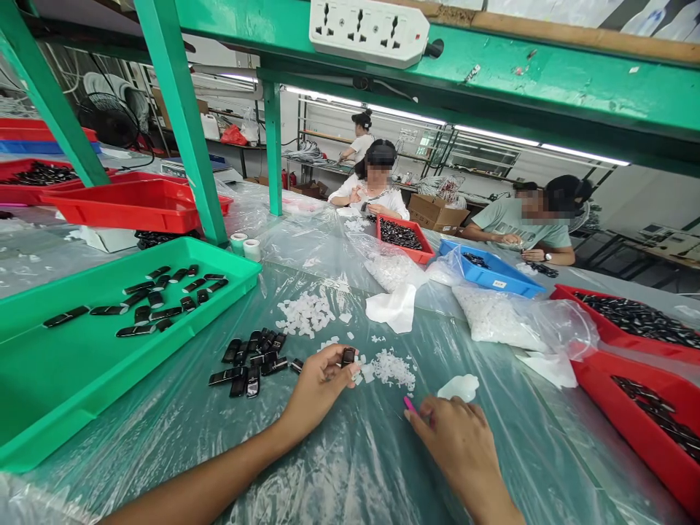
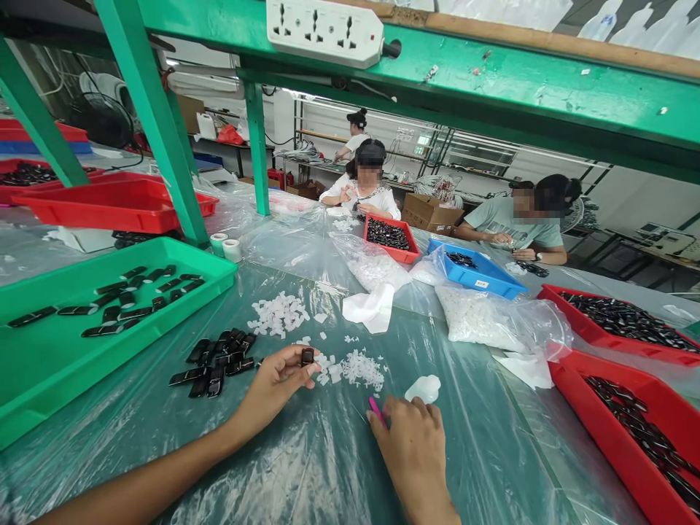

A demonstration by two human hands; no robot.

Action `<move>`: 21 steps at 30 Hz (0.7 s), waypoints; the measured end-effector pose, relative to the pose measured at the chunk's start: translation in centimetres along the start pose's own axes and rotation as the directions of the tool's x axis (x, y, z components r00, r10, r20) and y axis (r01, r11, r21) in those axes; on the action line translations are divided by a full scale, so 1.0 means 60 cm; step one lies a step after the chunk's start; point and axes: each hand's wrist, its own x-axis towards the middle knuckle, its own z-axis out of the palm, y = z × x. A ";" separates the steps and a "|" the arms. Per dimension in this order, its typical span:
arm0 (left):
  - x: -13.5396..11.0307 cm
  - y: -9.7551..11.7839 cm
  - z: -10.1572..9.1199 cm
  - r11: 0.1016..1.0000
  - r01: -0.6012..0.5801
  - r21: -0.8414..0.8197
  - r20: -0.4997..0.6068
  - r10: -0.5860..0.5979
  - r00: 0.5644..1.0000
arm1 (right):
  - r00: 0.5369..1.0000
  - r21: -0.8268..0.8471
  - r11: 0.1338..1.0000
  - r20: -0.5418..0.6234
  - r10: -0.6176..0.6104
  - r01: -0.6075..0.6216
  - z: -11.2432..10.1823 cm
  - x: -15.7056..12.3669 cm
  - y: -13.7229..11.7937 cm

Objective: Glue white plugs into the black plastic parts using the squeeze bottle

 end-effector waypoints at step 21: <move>-0.005 -0.008 0.007 1.000 0.003 0.019 0.060 -0.004 0.998 | 0.967 0.337 0.906 -0.109 -0.231 0.254 0.051 0.038 -0.089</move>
